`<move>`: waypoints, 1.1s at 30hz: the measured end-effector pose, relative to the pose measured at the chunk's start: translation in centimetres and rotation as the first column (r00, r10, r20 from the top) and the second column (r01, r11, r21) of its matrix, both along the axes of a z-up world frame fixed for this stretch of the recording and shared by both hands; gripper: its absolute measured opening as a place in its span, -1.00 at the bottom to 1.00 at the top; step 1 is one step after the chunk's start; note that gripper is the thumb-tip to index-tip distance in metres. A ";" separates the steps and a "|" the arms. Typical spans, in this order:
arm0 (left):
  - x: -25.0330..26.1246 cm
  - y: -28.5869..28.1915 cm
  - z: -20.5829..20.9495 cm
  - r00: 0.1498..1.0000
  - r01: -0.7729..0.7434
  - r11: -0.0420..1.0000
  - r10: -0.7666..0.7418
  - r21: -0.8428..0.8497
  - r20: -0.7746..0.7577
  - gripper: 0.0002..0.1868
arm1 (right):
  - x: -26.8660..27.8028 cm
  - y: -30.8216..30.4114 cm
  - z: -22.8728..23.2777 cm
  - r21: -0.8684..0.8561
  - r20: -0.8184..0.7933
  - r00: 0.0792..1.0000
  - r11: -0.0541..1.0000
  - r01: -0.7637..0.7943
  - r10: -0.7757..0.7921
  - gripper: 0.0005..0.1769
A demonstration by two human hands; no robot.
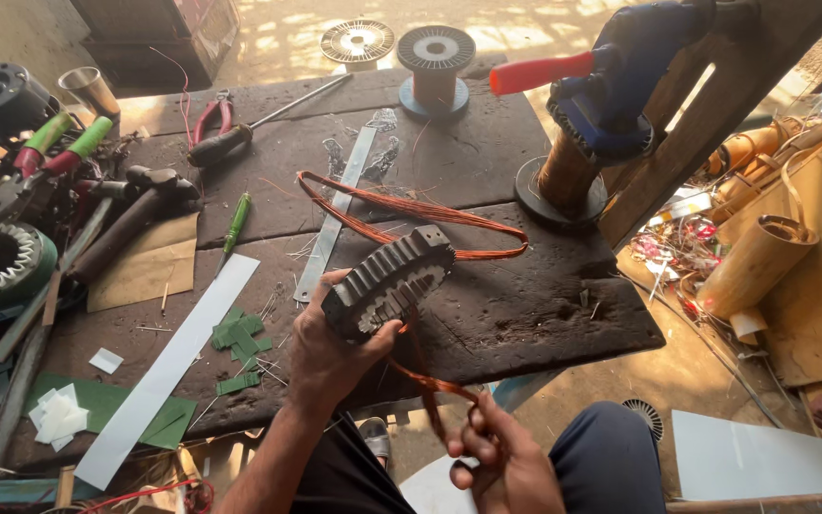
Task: The person winds copper wire around a motor stator core, inserting small green insulating pieces between layers. The person rotates the stator and adjusts the wire placement by hand throughout the process.
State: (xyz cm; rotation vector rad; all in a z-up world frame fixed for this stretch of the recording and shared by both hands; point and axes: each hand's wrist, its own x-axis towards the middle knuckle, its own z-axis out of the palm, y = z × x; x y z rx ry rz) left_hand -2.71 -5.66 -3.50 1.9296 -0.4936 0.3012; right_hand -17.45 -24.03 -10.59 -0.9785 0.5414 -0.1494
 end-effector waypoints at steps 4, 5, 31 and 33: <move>0.4 0.1 0.1 1.000 0.011 1.000 -0.011 -0.011 0.007 -0.35 | -1.1 -0.8 2.8 -0.927 0.092 0.945 0.373 -0.033 0.314 -0.46; 0.2 0.3 0.1 1.000 -0.006 1.000 0.006 -0.006 -0.011 -0.34 | -1.4 -0.4 3.6 -0.986 0.063 0.948 0.166 0.011 0.312 -0.35; 0.9 0.3 -0.2 0.998 -0.002 1.000 0.001 -0.026 -0.068 -0.40 | 3.9 2.5 3.2 -0.047 -0.099 0.928 0.930 -0.364 0.359 -0.43; 1.1 0.3 -0.3 0.999 0.011 1.000 -0.012 -0.028 -0.044 -0.40 | 3.8 2.3 2.0 -0.014 -0.064 0.928 0.929 -0.370 0.368 -0.40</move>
